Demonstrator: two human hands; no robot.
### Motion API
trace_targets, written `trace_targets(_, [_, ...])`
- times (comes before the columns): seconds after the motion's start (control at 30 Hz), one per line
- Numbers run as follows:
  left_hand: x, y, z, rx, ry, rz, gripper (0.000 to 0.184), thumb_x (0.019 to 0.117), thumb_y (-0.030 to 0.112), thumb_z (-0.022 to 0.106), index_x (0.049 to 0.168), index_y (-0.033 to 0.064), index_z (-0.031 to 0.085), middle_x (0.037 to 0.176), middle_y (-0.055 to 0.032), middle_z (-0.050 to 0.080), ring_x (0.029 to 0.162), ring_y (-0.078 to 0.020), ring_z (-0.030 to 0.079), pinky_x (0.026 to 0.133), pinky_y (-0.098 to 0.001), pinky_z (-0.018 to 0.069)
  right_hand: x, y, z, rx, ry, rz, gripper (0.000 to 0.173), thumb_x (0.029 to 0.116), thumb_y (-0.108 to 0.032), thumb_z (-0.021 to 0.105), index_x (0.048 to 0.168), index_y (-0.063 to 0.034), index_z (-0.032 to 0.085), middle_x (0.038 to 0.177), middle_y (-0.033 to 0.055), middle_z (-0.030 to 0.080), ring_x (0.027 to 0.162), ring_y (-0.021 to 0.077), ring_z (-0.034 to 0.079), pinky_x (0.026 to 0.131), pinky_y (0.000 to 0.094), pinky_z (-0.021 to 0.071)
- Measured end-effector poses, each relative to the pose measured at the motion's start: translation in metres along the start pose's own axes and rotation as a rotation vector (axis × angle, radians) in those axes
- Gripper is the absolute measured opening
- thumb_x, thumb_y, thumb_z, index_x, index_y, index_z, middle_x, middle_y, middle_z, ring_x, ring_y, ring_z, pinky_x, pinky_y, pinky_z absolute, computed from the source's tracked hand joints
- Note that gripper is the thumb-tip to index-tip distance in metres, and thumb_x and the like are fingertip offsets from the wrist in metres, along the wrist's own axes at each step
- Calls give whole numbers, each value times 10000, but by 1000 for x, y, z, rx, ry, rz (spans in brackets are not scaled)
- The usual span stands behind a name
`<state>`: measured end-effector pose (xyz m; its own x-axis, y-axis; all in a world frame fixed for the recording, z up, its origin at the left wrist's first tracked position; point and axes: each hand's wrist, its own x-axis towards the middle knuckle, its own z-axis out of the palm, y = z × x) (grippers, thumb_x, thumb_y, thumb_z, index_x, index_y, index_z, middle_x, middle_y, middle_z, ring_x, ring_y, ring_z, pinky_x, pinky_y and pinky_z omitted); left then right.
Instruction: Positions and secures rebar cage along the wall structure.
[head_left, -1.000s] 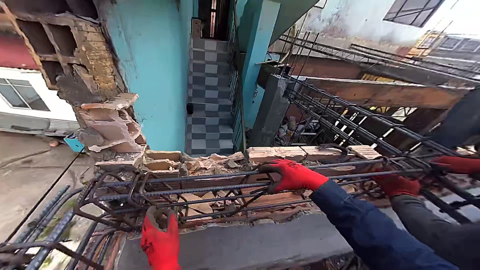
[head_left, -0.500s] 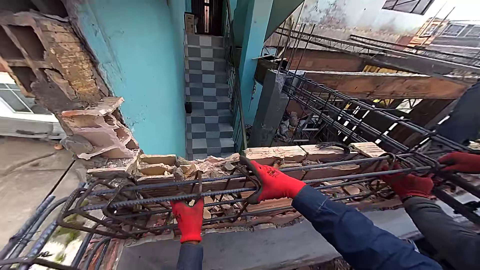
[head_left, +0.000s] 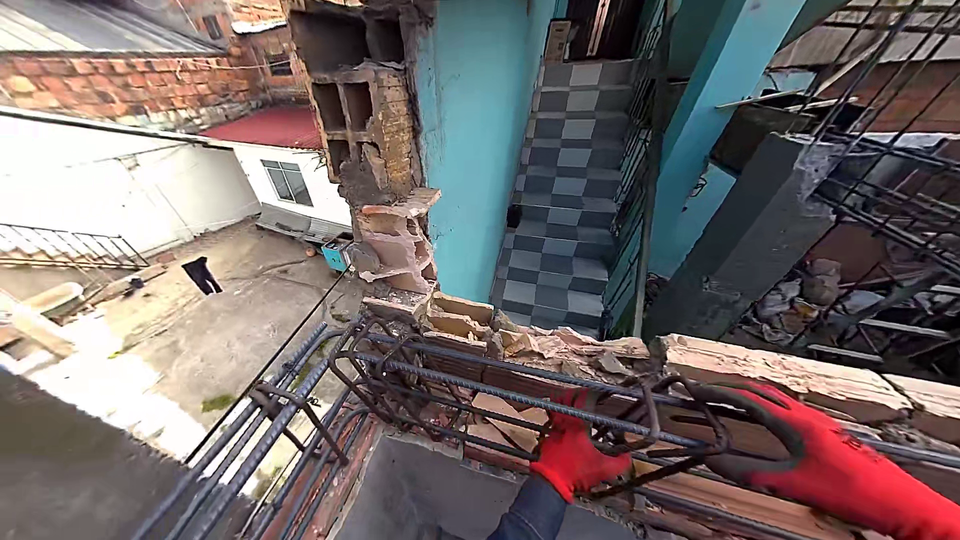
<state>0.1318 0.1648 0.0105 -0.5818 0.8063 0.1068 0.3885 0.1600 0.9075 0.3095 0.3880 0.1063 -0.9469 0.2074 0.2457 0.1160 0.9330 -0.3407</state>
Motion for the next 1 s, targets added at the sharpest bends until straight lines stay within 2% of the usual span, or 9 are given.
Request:
trace_targets(0.07, [2, 11, 20, -69, -17, 32, 913, 778, 294, 841, 1520, -39, 427, 1576, -257, 414, 1486, -344, 384, 1238, -443, 321, -10, 3, 3, -1, 40, 13, 863, 555, -601, 869, 1264, -152, 671, 1367, 124, 621, 1276, 301, 590, 1030, 536, 520])
trace_targets(0.17, [10, 38, 37, -113, -39, 17, 898, 798, 284, 822, 1517, -73, 418, 1589, -282, 384, 1499, -368, 361, 1246, -451, 300, -2, -8, 4, -41, -7, 52, 1165, 498, -602, 917, 1455, -81, 504, 1570, 234, 428, 1394, 426, 483, 1077, 623, 454])
trace_targets(0.23, [15, 35, 31, -42, -41, -4, 916, 782, 339, 830, 1520, -38, 438, 1587, -268, 395, 1497, -366, 364, 1246, -460, 294, 16, -14, 12, -146, -67, 41, 1292, 483, -667, 901, 1551, -121, 420, 1489, 205, 528, 1280, 414, 583, 997, 655, 490])
trace_targets(0.33, [16, 16, 16, 83, -69, -112, 971, 802, 450, 814, 1558, 8, 396, 1628, -242, 341, 1529, -353, 310, 1252, -479, 279, 29, -21, 23, -201, -132, 36, 1033, 510, -701, 877, 1369, -184, 629, 1444, 99, 587, 1225, 309, 628, 957, 577, 543])
trace_targets(0.57, [16, -7, 13, -66, 164, -1, 969, 737, 387, 832, 1481, -90, 435, 1494, -287, 493, 1421, -350, 465, 1188, -473, 376, -23, -10, -30, -162, -96, 104, 792, 664, -592, 877, 1319, -203, 661, 1399, 9, 619, 1322, 181, 552, 1130, 449, 450])
trace_targets(0.7, [21, -7, 32, 138, -66, -43, 1123, 745, 578, 829, 1568, -20, 352, 1625, -269, 326, 1516, -387, 327, 1227, -524, 316, -18, -21, -28, -292, -120, 41, 746, 702, -578, 855, 1289, -158, 665, 1371, 29, 642, 1327, 194, 564, 1218, 475, 350])
trace_targets(0.8, [19, -15, 40, 61, -9, 24, 1127, 722, 592, 832, 1553, -21, 379, 1609, -265, 358, 1511, -382, 335, 1239, -507, 302, -4, -23, -37, -314, -225, 86, 877, 648, -594, 872, 1369, -167, 616, 1475, 68, 559, 1361, 234, 529, 1172, 476, 399])
trace_targets(0.87, [14, -19, 31, -50, 50, 30, 1162, 697, 489, 879, 1556, -65, 328, 1594, -290, 365, 1497, -376, 357, 1232, -489, 319, -1, -6, -44, -196, -257, 142, 1047, 551, -559, 946, 1445, -177, 558, 1585, 112, 431, 1365, 280, 515, 1085, 496, 476])
trace_targets(1.0, [1, -11, -1, -190, 135, 27, 1111, 701, 351, 892, 1533, -104, 314, 1519, -263, 468, 1410, -247, 475, 1169, -372, 402, 12, -1, -22, -178, -321, 154, 1045, 537, -564, 951, 1412, -174, 534, 1354, 71, 608, 1196, 230, 615, 1002, 494, 521])
